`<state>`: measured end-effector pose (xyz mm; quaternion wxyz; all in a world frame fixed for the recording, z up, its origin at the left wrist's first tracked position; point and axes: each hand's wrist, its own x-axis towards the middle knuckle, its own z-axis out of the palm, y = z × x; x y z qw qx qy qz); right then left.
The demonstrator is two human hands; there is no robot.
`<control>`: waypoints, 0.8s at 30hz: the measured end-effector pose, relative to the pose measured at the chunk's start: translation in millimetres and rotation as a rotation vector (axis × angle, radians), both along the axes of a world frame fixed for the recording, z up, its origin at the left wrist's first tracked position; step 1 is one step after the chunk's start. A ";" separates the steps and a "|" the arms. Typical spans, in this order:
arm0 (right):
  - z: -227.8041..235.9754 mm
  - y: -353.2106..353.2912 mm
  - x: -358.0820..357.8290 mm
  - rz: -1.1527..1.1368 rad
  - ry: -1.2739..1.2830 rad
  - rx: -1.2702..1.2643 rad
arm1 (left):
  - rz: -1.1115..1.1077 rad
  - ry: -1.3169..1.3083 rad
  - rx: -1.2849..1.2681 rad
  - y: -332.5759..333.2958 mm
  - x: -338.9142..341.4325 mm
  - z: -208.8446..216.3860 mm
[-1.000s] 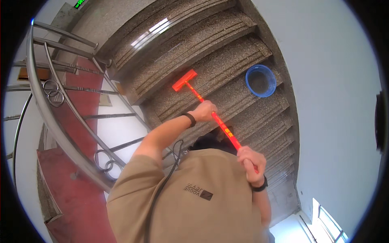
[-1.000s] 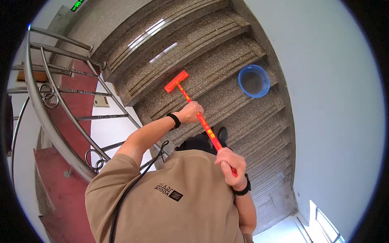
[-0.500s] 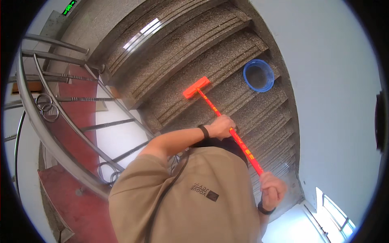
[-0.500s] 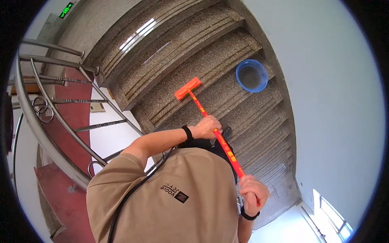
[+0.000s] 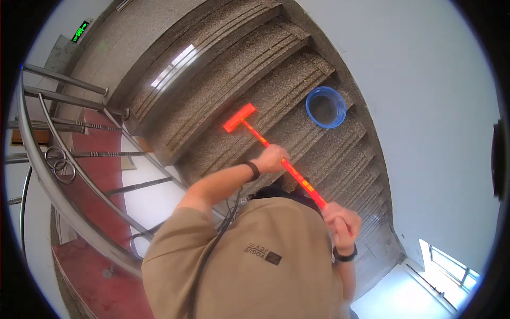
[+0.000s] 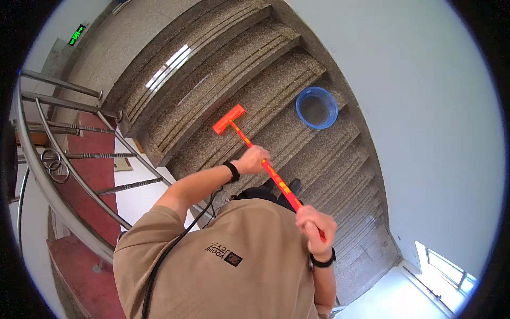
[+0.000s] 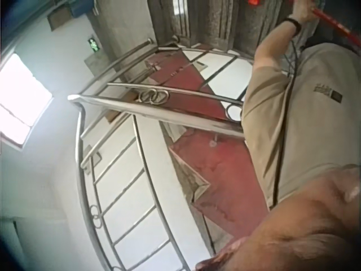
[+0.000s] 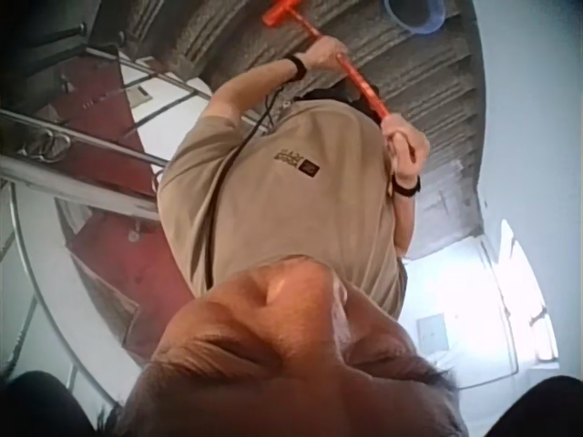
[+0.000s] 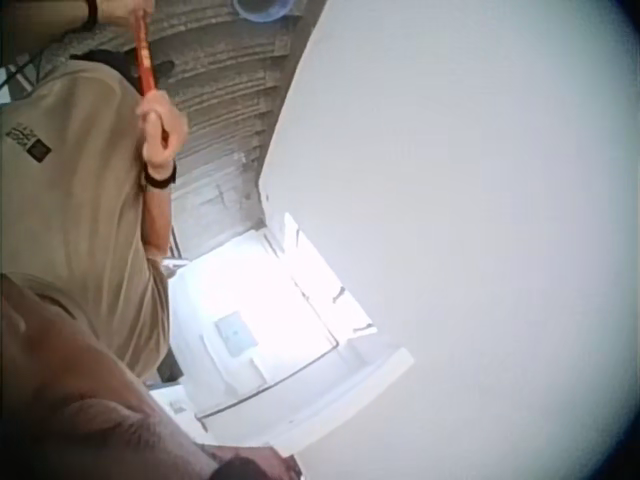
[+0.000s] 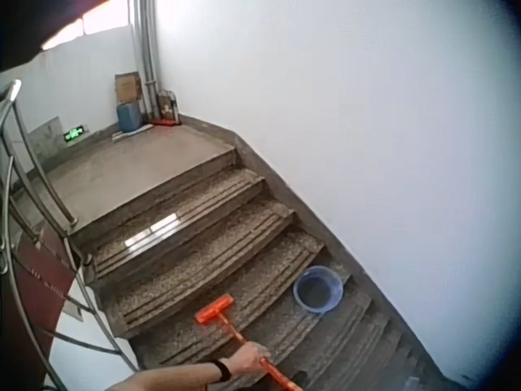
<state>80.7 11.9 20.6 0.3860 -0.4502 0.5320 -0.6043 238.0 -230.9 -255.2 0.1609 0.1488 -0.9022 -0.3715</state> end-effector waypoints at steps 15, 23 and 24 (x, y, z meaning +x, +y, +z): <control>-8.7 -0.6 5.5 -0.130 -0.021 -0.127 | 0.006 -0.070 0.033 3.0 -14.4 8.0; -45.4 -39.6 3.2 -0.086 -0.078 -0.198 | -0.058 -0.372 -0.142 -35.2 -12.3 37.1; -44.6 -38.0 1.8 -0.088 -0.081 -0.202 | -0.124 -0.323 -0.045 -26.3 -19.6 65.4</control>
